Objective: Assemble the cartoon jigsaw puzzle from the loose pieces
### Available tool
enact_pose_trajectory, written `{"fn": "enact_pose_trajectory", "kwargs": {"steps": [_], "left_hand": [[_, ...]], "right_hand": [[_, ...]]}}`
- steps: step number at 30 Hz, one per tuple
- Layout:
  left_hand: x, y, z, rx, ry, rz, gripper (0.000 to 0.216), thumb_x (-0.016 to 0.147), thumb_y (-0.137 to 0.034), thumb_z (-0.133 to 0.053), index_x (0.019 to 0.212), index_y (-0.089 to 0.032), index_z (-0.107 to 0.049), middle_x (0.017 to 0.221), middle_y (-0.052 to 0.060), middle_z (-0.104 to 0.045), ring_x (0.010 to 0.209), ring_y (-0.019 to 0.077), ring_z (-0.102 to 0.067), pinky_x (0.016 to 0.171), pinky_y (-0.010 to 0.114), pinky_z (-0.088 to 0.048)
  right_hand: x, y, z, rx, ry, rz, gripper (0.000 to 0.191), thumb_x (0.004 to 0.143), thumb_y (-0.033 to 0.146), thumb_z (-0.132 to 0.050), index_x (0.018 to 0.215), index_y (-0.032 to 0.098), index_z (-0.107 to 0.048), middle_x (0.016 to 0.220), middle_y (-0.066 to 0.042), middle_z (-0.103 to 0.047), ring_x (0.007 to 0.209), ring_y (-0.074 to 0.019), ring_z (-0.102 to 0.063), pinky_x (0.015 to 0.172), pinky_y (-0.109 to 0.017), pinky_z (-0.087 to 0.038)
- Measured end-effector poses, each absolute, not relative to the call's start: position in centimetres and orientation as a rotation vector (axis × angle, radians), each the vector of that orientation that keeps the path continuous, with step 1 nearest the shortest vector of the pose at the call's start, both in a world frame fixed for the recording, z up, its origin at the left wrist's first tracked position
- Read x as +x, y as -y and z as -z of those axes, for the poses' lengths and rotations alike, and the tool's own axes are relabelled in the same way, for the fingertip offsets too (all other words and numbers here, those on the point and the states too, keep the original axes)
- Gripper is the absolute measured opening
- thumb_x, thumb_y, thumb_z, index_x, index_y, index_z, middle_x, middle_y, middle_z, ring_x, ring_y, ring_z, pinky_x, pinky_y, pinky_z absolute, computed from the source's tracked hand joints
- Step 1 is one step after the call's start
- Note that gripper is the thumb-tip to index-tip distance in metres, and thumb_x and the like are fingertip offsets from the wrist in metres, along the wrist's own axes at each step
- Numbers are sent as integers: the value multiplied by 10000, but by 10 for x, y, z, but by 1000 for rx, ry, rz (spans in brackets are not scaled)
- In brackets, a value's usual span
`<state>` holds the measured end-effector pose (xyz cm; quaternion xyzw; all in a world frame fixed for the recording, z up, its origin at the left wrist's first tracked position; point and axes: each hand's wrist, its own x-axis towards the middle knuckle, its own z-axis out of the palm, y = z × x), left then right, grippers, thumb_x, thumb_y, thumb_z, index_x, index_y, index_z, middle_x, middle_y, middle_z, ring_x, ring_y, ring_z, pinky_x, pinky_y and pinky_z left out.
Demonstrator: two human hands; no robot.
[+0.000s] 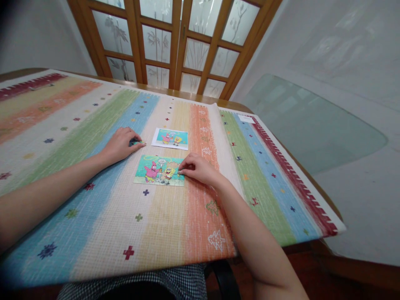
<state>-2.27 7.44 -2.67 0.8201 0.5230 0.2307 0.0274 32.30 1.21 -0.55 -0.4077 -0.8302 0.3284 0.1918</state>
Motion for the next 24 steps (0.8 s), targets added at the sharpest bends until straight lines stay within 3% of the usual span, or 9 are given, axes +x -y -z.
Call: {"fn": "enact_pose_trajectory", "kwargs": {"steps": [7, 14, 18, 21, 24], "left_hand": [[-23, -71, 24, 2562, -1610, -723, 328, 965, -408, -472, 961, -178, -706, 965, 109, -644, 1008, 281, -538, 943, 431, -428], [-22, -72, 24, 2530, -1633, -706, 284, 929, -389, -510, 973, -197, -715, 974, 101, -640, 1028, 295, -539, 972, 453, -421], [-20, -70, 24, 2529, -1602, -751, 351, 936, -371, -506, 1173, -186, -686, 1040, 111, -625, 1052, 298, -532, 988, 460, -418], [-20, -69, 27, 2591, -1593, -733, 431, 951, -399, -501, 1298, -200, -660, 1164, 129, -595, 1125, 318, -499, 1020, 482, -399], [-21, -70, 30, 2626, -1593, -674, 411, 965, -412, -489, 1265, -225, -699, 1203, 125, -588, 1153, 318, -482, 1043, 487, -385]], "right_hand": [[323, -13, 6, -1141, 2339, -907, 94, 855, 299, -756, 905, 220, -753, 913, -47, -641, 901, -199, -609, 817, -357, -498], [322, -11, 4, -1146, 2350, -905, 82, 875, 287, -733, 922, 221, -743, 919, -42, -629, 860, -180, -601, 779, -338, -494], [322, -11, 4, -1134, 2347, -898, 87, 869, 288, -744, 915, 214, -738, 902, -42, -611, 857, -184, -593, 765, -332, -491], [323, -8, 0, -1107, 2385, -865, 141, 901, 276, -708, 1029, 225, -738, 907, -40, -583, 823, -178, -575, 765, -338, -488], [320, -2, -4, -1055, 2462, -772, 277, 964, 241, -608, 1221, 281, -702, 968, -53, -558, 880, -188, -571, 833, -364, -487]]}}
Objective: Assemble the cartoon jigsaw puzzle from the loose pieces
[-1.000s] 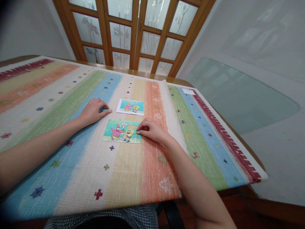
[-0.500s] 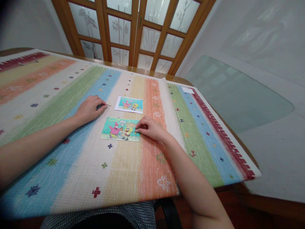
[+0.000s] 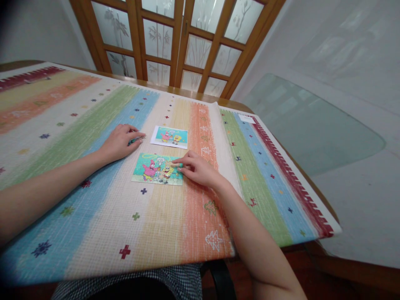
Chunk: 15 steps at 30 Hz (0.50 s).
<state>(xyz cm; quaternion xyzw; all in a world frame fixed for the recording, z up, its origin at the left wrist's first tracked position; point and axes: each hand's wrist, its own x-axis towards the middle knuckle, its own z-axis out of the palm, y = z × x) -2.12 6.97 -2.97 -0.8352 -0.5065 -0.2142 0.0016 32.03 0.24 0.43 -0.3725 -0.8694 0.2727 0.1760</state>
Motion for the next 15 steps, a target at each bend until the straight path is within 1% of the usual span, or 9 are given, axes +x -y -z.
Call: {"fn": "enact_pose_trajectory", "kwargs": {"steps": [2, 6, 10, 15], "left_hand": [[-22, -70, 30, -2620, 1595, 656, 402, 971, -414, -483, 1248, -232, -711, 1207, 121, -590, 1158, 312, -480, 1048, 482, -384], [-22, -70, 30, -2607, 1586, 638, 424, 978, -419, -472, 1255, -207, -712, 1198, 133, -594, 1139, 307, -491, 1033, 468, -400], [-23, -72, 32, -2601, 1576, 637, 412, 975, -414, -475, 1237, -213, -721, 1188, 124, -602, 1133, 303, -500, 1030, 466, -405], [-22, -73, 33, -2598, 1582, 687, 392, 964, -391, -490, 1208, -197, -726, 1168, 126, -611, 1116, 303, -514, 1027, 467, -414]], "right_hand": [[317, 1, -6, -1030, 2539, -660, 325, 979, 217, -565, 1261, 309, -698, 1011, -68, -549, 930, -202, -564, 864, -380, -477], [309, 5, -6, -1057, 2674, -429, 358, 964, 165, -542, 1224, 313, -738, 1016, -84, -569, 940, -224, -549, 860, -392, -454], [304, 7, -8, -1094, 2700, -364, 376, 944, 126, -536, 1205, 291, -751, 1021, -88, -590, 941, -222, -554, 854, -369, -452], [303, 10, -10, -1092, 2688, -348, 353, 966, 152, -523, 1212, 277, -743, 1010, -91, -594, 931, -220, -560, 840, -357, -455]]}}
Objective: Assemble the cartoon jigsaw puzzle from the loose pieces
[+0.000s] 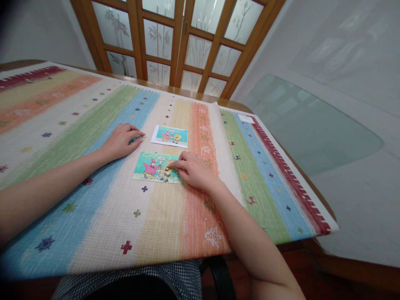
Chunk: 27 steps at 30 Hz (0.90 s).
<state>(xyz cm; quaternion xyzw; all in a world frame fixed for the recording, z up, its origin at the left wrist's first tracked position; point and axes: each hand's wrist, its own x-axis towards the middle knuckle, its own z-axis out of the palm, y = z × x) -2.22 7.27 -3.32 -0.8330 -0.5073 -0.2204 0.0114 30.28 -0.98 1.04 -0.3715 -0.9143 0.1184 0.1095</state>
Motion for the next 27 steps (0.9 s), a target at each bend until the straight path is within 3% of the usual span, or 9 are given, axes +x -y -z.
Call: {"fn": "enact_pose_trajectory", "kwargs": {"steps": [10, 16, 22, 27], "left_hand": [[-20, -70, 31, -2592, 1604, 699, 379, 959, -374, -489, 1190, -178, -717, 1178, 133, -619, 1126, 316, -516, 1009, 472, -423], [-20, -70, 30, -2603, 1616, 694, 386, 951, -366, -487, 1196, -174, -714, 1183, 140, -622, 1123, 323, -511, 1015, 495, -418], [-19, -70, 30, -2586, 1613, 671, 386, 947, -359, -489, 1198, -168, -710, 1180, 136, -622, 1127, 317, -514, 1017, 480, -420], [-20, -71, 32, -2588, 1611, 665, 381, 950, -369, -490, 1203, -180, -704, 1185, 131, -622, 1133, 315, -512, 1019, 477, -416]], "right_hand": [[301, 12, -8, -1084, 2705, -312, 445, 935, 86, -505, 1229, 332, -731, 1082, -83, -553, 973, -217, -543, 873, -372, -454], [296, 15, -8, -1094, 2664, -260, 410, 958, 128, -501, 1260, 312, -709, 1071, -91, -554, 984, -230, -534, 861, -375, -453], [294, 16, -10, -1105, 2694, -172, 398, 935, 96, -517, 1147, 329, -760, 1064, -83, -564, 1016, -244, -534, 893, -413, -419], [291, 17, -8, -1120, 2681, -163, 381, 968, 141, -510, 1233, 317, -720, 1091, -90, -565, 1039, -247, -532, 908, -414, -437]]}}
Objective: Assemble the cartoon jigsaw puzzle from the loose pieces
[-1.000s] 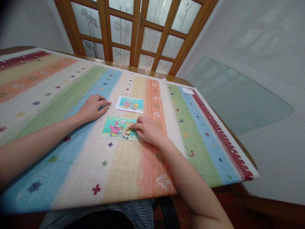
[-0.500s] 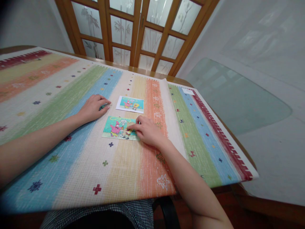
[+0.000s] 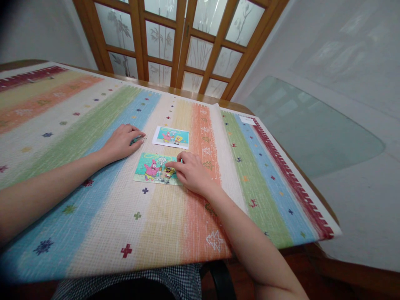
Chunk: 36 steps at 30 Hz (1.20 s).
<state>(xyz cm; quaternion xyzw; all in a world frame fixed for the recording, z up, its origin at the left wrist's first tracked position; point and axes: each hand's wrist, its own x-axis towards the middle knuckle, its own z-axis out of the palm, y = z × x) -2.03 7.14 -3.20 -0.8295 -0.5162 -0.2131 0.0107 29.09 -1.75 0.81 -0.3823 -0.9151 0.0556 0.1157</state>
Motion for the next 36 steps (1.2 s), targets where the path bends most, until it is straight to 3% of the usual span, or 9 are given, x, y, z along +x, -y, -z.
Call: {"fn": "enact_pose_trajectory", "kwargs": {"steps": [8, 13, 36], "left_hand": [[-19, -71, 32, -2606, 1615, 682, 391, 953, -376, -482, 1204, -172, -703, 1191, 140, -624, 1147, 328, -504, 1025, 498, -408], [-20, -71, 32, -2603, 1616, 668, 388, 950, -375, -478, 1198, -177, -701, 1192, 133, -626, 1154, 321, -508, 1038, 490, -408], [-20, -71, 31, -2614, 1614, 671, 375, 950, -370, -480, 1193, -191, -702, 1179, 130, -631, 1162, 320, -502, 1046, 496, -399]], "right_hand": [[283, 19, -2, -1215, 2665, -7, 348, 1052, 359, -447, 1345, 316, -629, 1392, -85, -526, 1310, -274, -438, 1122, -475, -371], [282, 20, 1, -1242, 2670, 7, 356, 1054, 385, -440, 1359, 289, -596, 1502, -67, -477, 1431, -266, -348, 1197, -493, -301], [288, 11, 8, -1234, 2583, -57, 322, 1052, 303, -438, 1314, 236, -613, 1495, -93, -511, 1462, -268, -343, 1182, -513, -322]]}}
